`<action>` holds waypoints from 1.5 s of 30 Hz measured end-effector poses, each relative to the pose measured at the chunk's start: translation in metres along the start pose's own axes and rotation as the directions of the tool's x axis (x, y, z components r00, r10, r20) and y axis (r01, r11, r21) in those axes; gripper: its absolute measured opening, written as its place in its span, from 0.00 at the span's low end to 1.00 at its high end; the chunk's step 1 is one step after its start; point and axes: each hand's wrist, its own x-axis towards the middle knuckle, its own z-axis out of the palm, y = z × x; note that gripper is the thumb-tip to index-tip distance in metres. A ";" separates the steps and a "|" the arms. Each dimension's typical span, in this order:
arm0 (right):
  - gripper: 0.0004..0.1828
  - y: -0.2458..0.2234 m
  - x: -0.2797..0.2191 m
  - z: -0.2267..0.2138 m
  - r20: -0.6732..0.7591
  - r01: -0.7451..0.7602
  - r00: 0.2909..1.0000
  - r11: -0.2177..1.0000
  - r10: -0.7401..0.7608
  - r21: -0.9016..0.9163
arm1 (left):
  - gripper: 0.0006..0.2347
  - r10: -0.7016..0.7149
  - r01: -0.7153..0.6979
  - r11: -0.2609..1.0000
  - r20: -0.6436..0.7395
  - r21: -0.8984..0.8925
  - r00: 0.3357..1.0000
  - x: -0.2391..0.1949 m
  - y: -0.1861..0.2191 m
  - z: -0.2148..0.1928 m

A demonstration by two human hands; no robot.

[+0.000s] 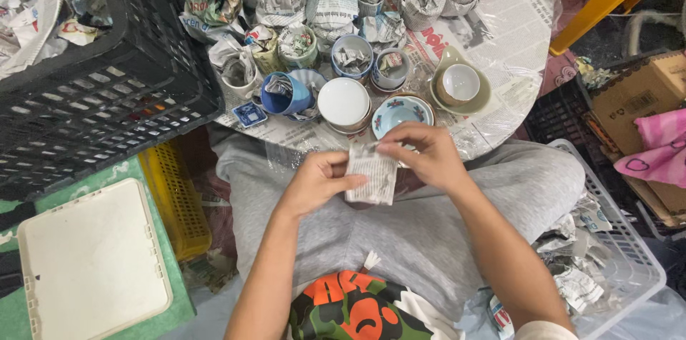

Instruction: The person sits cross-legged on the floor and wraps small ceramic bowls and cups with newspaper. They fold the paper around each item, place the wrapped pieces into a white basket, and continue handling additional items from a nearby table.

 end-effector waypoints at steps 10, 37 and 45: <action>0.09 0.012 0.001 0.014 -0.114 -0.081 0.990 0.994 0.089 0.070 | 0.10 0.163 -0.196 0.964 0.183 0.179 0.970 0.007 -0.018 -0.003; 0.24 -0.009 -0.003 0.010 0.014 -0.029 1.000 0.996 0.028 0.085 | 0.12 0.079 -0.085 0.981 -0.042 -0.172 0.996 0.002 0.019 0.013; 0.16 0.008 0.011 -0.039 0.091 -0.196 0.979 0.970 0.184 0.143 | 0.15 0.173 -0.185 0.981 -0.191 -0.050 0.966 0.039 0.023 0.040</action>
